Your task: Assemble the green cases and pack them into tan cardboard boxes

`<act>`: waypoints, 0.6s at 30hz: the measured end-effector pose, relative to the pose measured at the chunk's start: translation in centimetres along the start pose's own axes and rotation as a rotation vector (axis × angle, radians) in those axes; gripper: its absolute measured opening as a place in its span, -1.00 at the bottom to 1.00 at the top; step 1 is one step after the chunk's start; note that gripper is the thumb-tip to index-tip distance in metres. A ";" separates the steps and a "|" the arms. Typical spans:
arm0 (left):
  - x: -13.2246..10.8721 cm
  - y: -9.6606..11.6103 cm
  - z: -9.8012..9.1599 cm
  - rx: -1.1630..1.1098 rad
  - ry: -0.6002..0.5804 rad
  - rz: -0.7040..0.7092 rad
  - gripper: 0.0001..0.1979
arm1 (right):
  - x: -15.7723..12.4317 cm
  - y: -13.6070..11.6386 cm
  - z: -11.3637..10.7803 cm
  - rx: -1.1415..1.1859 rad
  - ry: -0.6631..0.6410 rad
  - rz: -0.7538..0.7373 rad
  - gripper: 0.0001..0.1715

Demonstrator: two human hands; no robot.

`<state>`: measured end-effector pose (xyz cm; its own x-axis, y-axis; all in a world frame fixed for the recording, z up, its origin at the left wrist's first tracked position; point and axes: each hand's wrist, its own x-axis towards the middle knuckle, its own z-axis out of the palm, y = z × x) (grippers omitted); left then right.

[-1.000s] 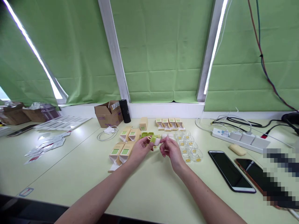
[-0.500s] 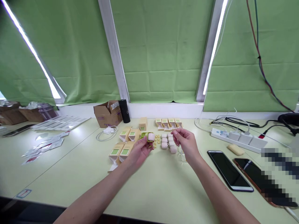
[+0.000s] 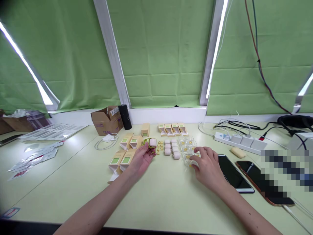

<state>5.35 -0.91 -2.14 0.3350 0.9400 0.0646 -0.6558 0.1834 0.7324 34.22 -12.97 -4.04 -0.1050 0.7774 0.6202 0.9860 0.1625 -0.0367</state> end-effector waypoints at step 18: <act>0.2 0.1 0.0 0.013 0.008 0.018 -0.58 | 3.6 -5.6 -3.6 1.425 -0.071 0.465 -0.64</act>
<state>5.38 -0.75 -2.06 0.3174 0.9455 0.0728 -0.6532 0.1624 0.7395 28.80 -13.24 1.26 0.1270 0.9447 0.3022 -0.0132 0.3063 -0.9519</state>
